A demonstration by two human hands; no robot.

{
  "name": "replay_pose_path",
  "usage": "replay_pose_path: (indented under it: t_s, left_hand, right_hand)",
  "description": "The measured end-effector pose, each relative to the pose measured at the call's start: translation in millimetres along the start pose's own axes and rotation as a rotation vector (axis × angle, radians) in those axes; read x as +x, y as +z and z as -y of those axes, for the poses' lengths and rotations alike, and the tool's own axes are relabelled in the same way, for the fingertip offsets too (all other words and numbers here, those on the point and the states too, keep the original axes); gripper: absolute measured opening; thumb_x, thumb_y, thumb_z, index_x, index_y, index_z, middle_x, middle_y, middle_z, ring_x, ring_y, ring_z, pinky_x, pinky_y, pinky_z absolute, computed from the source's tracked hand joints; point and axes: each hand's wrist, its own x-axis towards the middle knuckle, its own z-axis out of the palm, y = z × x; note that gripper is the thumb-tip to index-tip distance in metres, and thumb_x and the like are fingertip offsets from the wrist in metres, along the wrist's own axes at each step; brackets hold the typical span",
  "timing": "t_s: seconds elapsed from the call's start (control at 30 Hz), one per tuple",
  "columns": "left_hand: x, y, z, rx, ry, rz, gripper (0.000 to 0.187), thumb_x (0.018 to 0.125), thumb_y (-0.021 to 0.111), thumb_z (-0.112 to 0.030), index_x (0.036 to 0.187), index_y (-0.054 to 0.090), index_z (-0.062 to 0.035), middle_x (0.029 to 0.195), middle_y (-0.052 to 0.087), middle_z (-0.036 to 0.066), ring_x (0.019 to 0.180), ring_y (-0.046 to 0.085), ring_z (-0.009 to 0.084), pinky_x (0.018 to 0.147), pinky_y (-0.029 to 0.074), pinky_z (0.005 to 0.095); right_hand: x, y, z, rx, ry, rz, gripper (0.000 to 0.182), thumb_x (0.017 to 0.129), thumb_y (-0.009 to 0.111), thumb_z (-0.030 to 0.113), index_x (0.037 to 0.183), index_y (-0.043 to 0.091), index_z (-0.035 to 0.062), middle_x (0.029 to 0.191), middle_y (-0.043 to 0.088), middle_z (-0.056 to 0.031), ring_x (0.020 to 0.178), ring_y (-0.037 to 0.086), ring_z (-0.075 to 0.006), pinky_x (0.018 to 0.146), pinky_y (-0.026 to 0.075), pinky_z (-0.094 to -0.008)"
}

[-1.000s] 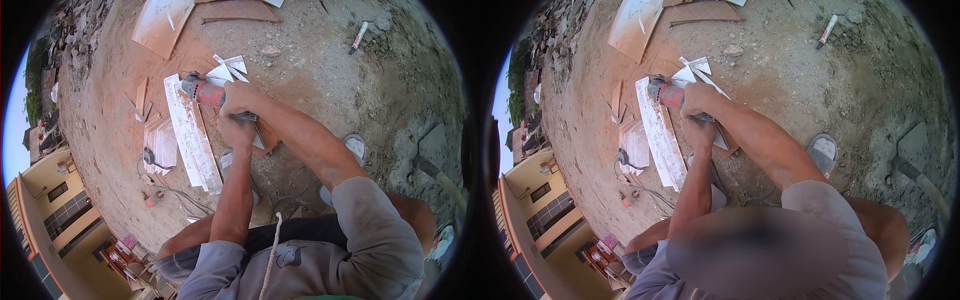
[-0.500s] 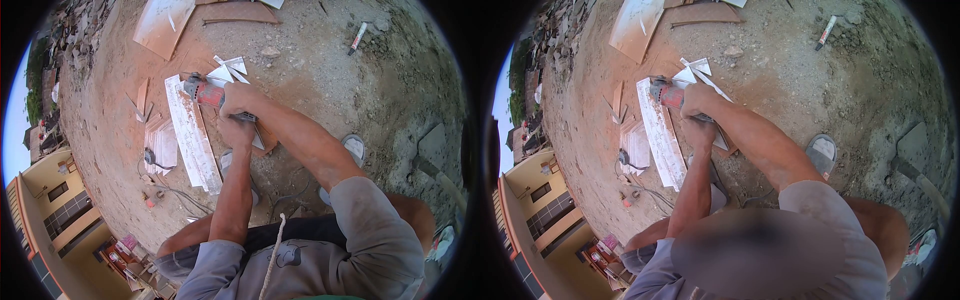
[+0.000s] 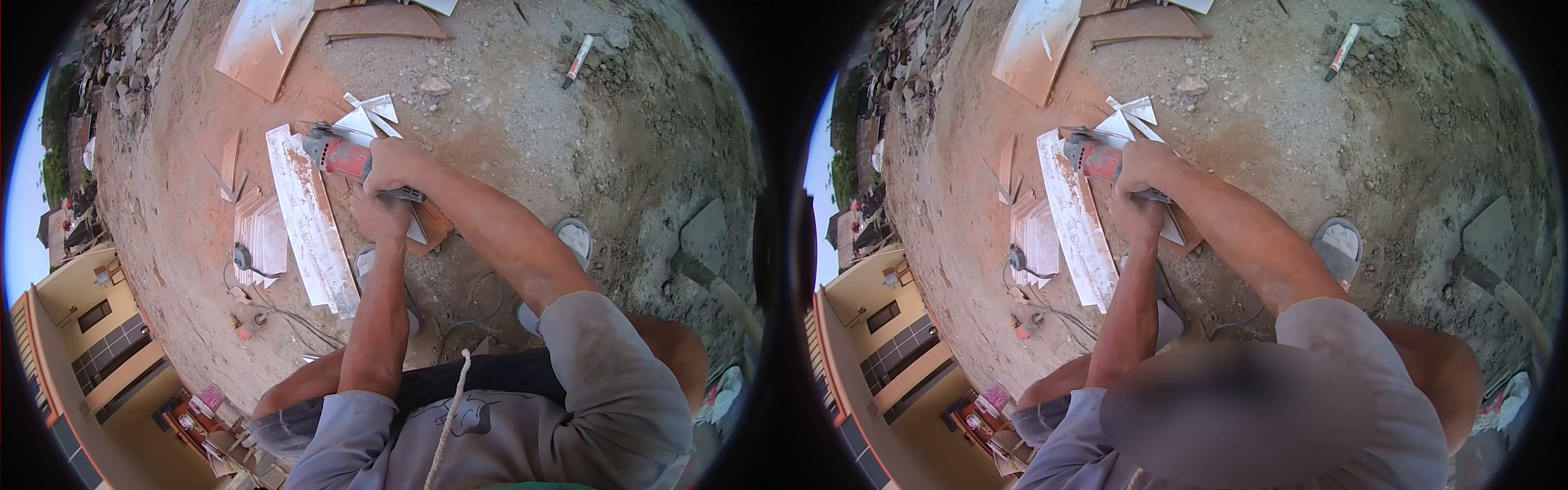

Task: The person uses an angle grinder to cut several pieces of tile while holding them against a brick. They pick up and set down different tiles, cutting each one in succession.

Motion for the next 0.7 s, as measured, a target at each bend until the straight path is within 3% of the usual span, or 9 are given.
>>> replay_pose_path:
  t_s: [0.37,0.47,0.53,0.7]
  left_hand:
    - [-4,-8,-9,0.030,-0.012,-0.003,0.078,0.077,0.075,-0.033,0.140,0.040,-0.0038,0.122,0.054,0.023,0.117,0.052,0.0437,0.094,0.044,0.0551]
    - [-5,-11,-13,0.046,-0.038,0.018,0.075,0.078,0.073,-0.030,0.139,0.041,-0.0040,0.122,0.054,0.023,0.117,0.052,0.0436,0.094,0.044,0.0553]
    - [-6,-12,-15,0.053,-0.045,0.032,0.073,0.078,0.072,-0.029,0.139,0.041,-0.0040,0.121,0.054,0.023,0.116,0.052,0.0436,0.094,0.044,0.0553]
    - [-4,-9,-14,0.044,-0.045,0.002,0.070,0.079,0.070,-0.027,0.137,0.041,-0.0012,0.121,0.054,0.023,0.115,0.052,0.0441,0.093,0.044,0.0551]
  right_hand:
    - [-14,-3,-6,-0.024,0.011,-0.010,0.061,0.057,0.079,0.030,0.107,0.071,-0.0034,0.107,0.072,-0.0227,0.099,0.072,-0.0333,0.086,0.058,-0.0398]
    - [-17,-4,-7,-0.013,0.014,0.039,0.070,0.057,0.075,0.029,0.116,0.060,-0.0057,0.108,0.069,-0.0264,0.102,0.068,-0.0370,0.087,0.056,-0.0409]
    - [-19,-2,-8,-0.035,0.025,-0.017,0.060,0.057,0.079,0.030,0.106,0.071,-0.0032,0.107,0.072,-0.0227,0.099,0.072,-0.0331,0.086,0.058,-0.0393]
    - [-28,-4,-10,-0.029,0.021,-0.031,0.059,0.057,0.079,0.030,0.106,0.070,-0.0033,0.106,0.072,-0.0229,0.099,0.071,-0.0334,0.087,0.057,-0.0391]
